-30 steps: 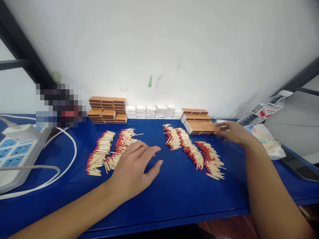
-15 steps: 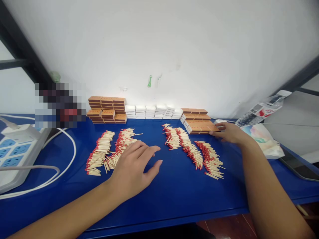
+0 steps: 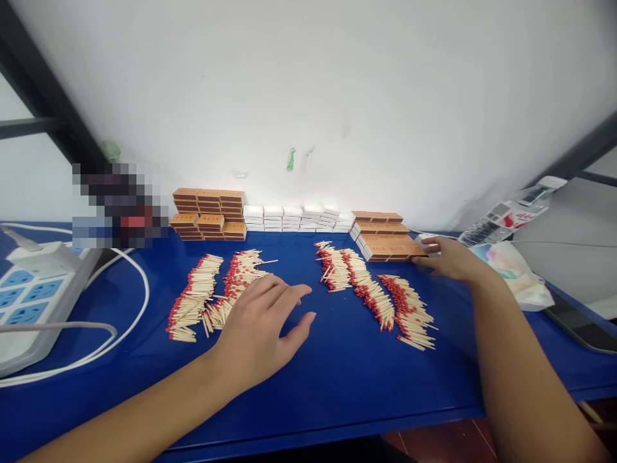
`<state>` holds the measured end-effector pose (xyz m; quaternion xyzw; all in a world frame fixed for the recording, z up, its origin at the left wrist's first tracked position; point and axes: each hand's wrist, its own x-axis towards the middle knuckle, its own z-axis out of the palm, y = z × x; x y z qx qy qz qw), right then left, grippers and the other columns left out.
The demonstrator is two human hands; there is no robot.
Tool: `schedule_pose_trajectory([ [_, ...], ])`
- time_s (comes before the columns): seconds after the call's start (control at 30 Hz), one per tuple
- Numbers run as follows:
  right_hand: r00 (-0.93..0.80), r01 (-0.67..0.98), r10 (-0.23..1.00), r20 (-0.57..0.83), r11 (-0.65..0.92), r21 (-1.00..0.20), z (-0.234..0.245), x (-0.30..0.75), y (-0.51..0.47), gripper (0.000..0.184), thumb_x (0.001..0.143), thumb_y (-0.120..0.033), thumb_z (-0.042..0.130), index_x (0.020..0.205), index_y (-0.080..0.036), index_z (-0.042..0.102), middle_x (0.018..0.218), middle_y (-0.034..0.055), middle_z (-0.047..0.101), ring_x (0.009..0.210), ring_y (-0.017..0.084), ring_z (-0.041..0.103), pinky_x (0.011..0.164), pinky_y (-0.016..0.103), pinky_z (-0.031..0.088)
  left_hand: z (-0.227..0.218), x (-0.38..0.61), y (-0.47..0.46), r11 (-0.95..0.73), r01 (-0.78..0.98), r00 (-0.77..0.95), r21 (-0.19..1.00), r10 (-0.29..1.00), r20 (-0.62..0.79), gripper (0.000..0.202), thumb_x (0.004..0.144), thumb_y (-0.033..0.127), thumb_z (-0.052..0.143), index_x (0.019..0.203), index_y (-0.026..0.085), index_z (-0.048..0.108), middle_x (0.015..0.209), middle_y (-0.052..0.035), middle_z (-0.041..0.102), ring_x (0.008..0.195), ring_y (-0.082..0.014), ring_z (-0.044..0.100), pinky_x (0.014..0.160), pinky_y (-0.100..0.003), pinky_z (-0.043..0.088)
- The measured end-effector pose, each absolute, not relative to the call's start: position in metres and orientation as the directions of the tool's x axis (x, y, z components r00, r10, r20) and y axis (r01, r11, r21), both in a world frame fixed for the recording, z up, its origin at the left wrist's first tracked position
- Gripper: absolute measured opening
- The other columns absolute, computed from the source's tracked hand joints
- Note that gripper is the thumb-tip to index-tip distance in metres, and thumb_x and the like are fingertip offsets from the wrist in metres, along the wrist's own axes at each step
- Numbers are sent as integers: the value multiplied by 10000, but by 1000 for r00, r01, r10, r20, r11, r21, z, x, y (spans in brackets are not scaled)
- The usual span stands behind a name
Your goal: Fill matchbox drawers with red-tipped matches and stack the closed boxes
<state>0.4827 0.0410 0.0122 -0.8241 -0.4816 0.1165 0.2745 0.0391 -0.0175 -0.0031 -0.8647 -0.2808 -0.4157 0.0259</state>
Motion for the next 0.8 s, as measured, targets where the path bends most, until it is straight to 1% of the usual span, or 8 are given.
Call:
schedule_pose_trajectory([
  [0.1,525,713,851,16,-429,-554,12,485,42,644,799,-161,780,1425,-105,641,1350,255,761,680,195,717,581,315,576,-3,39,-17,-840,507,500,193,469,728,274,1019,245,716,1286,199,673,934,-22,778,923,-244,698,873,-447,632],
  [0.2,554,719,831,42,-452,-528,12,487,43,667,840,-216,741,1481,-97,601,1469,264,699,722,202,725,609,326,575,-2,40,-17,-840,507,502,192,469,727,272,1020,242,715,1285,202,671,931,-21,777,923,-243,700,875,-441,631],
  [0.33,574,732,815,81,-466,-497,14,487,44,647,887,-248,687,1509,-106,584,1434,229,730,819,231,755,680,333,578,-2,40,-17,-840,507,507,195,473,720,277,1015,239,719,1285,203,671,924,-18,777,923,-244,699,863,-435,632],
  [0.6,575,765,805,147,-466,-443,19,480,44,573,924,-289,665,1462,-95,629,1388,210,755,837,246,752,793,367,567,-2,39,-16,-840,510,503,183,465,728,285,1021,240,717,1298,204,662,950,-25,784,933,-246,699,872,-438,632],
  [0.8,563,778,808,175,-447,-441,20,476,43,527,944,-305,653,1427,-94,648,1352,211,766,880,267,754,810,375,563,-2,38,-16,-840,511,501,185,466,729,287,1018,229,719,1298,201,662,955,-24,787,936,-244,699,879,-441,633],
])
